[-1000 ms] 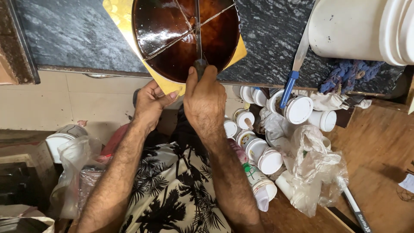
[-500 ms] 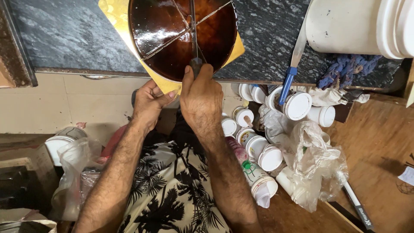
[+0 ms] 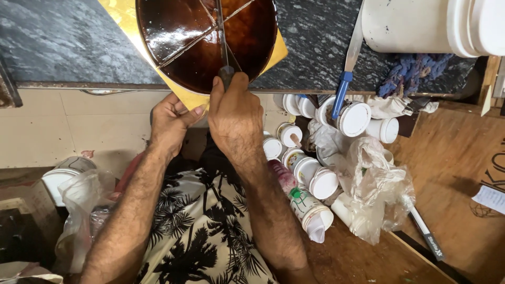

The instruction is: The person cuts a chocolate cake into slices with a knife, wipes the blade with a cloth, and then folds a paper cone to fill with white frosting.

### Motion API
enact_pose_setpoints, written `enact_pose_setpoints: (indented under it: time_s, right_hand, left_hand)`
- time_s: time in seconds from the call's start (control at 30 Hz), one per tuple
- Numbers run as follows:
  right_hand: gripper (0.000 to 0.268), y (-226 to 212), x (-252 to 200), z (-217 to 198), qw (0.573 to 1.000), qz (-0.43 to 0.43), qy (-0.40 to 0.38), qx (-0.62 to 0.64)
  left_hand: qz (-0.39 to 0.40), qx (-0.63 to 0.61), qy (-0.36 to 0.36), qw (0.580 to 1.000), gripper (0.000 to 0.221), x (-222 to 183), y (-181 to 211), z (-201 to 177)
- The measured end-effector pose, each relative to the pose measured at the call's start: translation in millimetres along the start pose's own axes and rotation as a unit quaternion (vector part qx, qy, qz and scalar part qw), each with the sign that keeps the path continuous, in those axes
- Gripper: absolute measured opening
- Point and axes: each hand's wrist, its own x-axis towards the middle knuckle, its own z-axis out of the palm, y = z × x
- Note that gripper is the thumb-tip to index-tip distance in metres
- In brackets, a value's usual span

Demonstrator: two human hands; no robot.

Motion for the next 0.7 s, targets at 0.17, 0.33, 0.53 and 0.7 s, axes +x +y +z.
enact_pose_setpoints:
  time_s: [0.17, 0.33, 0.53, 0.7]
  right_hand:
    - [0.026, 0.8, -2.3, -2.0, 1.0, -0.001, -0.003, -0.002]
    - [0.025, 4.1, -8.2, -3.8, 0.999, -0.032, -0.004, -0.013]
    - [0.025, 3.2, -20.2, -11.4, 0.999, -0.021, -0.022, -0.019]
    - [0.027, -7.0, -32.6, -24.7, 0.998, 0.039, -0.056, -0.01]
  left_hand:
    - [-0.002, -0.009, -0.001, 1.0, 0.04, 1.5, -2.2, -1.1]
    - [-0.006, -0.001, 0.0, 1.0, 0.039, 1.9, -1.5, -1.7]
    - [-0.005, 0.005, 0.009, 1.0, 0.038, 1.8, 0.0, -0.6]
    - [-0.001, 0.005, 0.012, 1.0, 0.036, 0.6, 1.7, 1.1]
